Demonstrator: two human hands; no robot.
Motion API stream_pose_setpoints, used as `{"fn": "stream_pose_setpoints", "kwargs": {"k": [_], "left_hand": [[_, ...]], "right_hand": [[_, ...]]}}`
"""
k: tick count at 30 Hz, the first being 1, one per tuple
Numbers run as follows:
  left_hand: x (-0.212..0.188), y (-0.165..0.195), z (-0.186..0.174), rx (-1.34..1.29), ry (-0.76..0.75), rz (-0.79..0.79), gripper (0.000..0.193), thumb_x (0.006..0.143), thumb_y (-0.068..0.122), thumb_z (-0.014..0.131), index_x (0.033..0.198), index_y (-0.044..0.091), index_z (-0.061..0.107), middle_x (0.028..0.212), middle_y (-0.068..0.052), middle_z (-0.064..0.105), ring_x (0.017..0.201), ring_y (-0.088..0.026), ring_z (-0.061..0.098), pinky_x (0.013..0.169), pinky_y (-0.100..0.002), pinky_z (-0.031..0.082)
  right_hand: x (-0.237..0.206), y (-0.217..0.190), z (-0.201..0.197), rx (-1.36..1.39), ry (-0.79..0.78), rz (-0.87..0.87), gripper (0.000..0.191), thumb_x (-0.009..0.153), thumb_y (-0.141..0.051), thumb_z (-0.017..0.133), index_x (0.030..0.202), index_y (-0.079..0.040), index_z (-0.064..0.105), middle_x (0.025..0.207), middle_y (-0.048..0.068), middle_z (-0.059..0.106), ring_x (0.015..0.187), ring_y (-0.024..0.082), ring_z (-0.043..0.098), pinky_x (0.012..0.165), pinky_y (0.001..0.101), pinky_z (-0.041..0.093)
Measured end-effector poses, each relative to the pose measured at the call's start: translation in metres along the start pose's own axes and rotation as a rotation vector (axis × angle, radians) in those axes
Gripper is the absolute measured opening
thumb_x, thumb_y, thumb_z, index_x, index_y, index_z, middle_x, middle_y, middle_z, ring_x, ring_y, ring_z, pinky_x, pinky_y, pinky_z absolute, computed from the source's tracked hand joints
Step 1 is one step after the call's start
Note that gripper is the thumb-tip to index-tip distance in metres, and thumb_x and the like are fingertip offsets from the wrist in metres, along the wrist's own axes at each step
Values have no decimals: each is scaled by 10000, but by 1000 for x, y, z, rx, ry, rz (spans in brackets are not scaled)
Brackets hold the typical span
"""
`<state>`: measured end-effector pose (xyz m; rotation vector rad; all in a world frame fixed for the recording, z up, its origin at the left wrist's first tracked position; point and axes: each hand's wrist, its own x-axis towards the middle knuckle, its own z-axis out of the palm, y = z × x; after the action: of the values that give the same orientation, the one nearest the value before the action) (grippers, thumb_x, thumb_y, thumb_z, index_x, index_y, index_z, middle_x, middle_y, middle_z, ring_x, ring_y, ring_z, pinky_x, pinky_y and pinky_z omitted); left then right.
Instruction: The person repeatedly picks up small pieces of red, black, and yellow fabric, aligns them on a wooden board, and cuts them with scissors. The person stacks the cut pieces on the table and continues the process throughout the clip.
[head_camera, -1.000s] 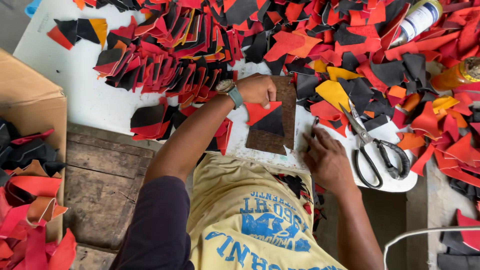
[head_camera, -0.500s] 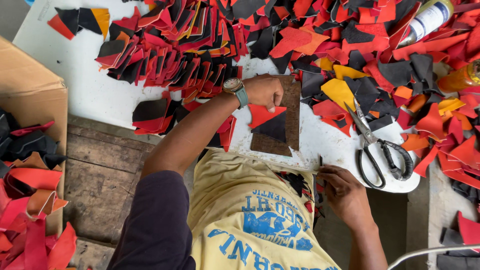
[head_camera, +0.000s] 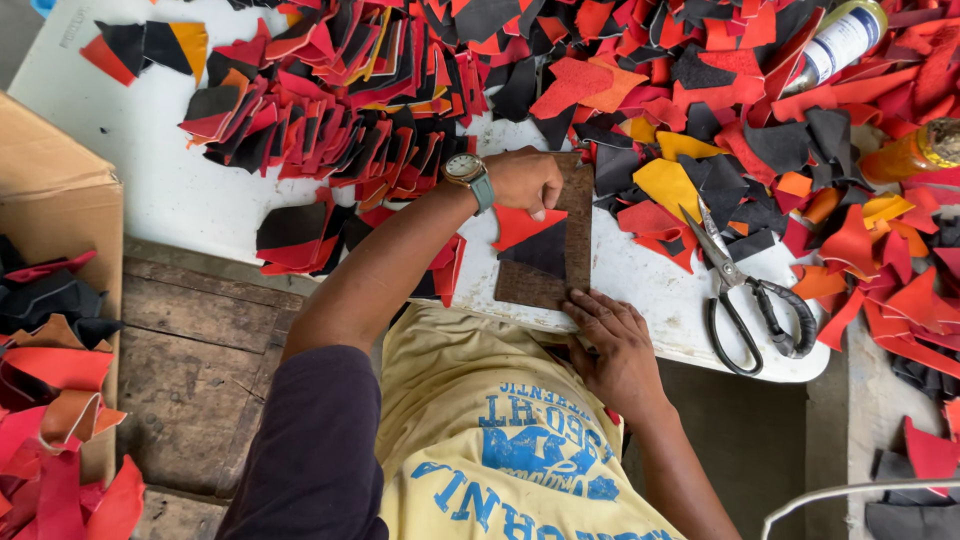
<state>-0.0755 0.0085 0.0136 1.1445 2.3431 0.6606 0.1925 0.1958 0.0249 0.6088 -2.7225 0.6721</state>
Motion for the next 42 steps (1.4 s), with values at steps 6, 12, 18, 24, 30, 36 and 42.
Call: {"fn": "stream_pose_setpoints", "kwargs": {"k": [6, 12, 18, 24, 30, 36, 42], "left_hand": [[-7, 6, 14, 92, 151, -23, 252, 720, 83, 869, 908, 44, 706, 939, -108, 743, 916, -285, 718, 774, -439, 551], [-26, 6, 46, 146, 407, 110, 221, 775, 77, 805, 928, 36, 650, 968, -131, 688, 963, -345, 663, 810, -469, 527], [-28, 0, 43, 46, 240, 20, 262, 822, 220, 791, 1010, 62, 702, 1056, -120, 686, 1077, -317, 661, 940, -438, 528], [-47, 33, 43, 160, 193, 11, 843, 604, 398, 969, 1237, 15, 563, 1287, -226, 514, 1225, -413, 532, 967, -468, 474], [-60, 47, 47, 53, 99, -95, 843, 700, 352, 894, 1411, 97, 519, 1375, -139, 479, 1239, -353, 565, 998, -442, 487], [-58, 43, 47, 68, 143, -38, 860, 693, 336, 915, 1410, 81, 515, 1354, -147, 486, 1246, -352, 554, 1016, -429, 480], [-57, 42, 49, 63, 149, -40, 839, 698, 325, 910, 1404, 77, 531, 1360, -144, 487, 1245, -349, 558, 1013, -427, 482]], "right_hand": [[0, 10, -4, 8, -24, -12, 409, 819, -162, 748, 1222, -102, 707, 1357, 55, 672, 1327, 256, 576, 1121, 463, 391], [-5, 23, -17, 163, 4, 28, 316, 798, -165, 795, 1100, -90, 736, 1269, 74, 719, 1273, 280, 619, 1087, 474, 418], [7, 76, -58, -18, 328, 431, 202, 947, -112, 751, 1145, -90, 718, 1106, 131, 706, 950, 316, 686, 840, 408, 541], [108, 147, -57, -349, 177, 58, 738, 669, -146, 871, 1368, -74, 645, 1185, 204, 643, 1063, 433, 589, 884, 497, 487], [142, 209, -40, -179, 28, 81, 318, 734, -139, 928, 953, -48, 717, 1077, 194, 648, 997, 379, 629, 849, 452, 530], [151, 237, -67, 974, 363, 312, 91, 993, -23, 765, 1018, 13, 686, 972, 82, 747, 842, 146, 731, 768, 272, 625], [131, 195, -86, 1023, 209, 489, 131, 1026, -64, 729, 1124, 5, 678, 975, 86, 747, 814, 152, 737, 635, 248, 552]]}}
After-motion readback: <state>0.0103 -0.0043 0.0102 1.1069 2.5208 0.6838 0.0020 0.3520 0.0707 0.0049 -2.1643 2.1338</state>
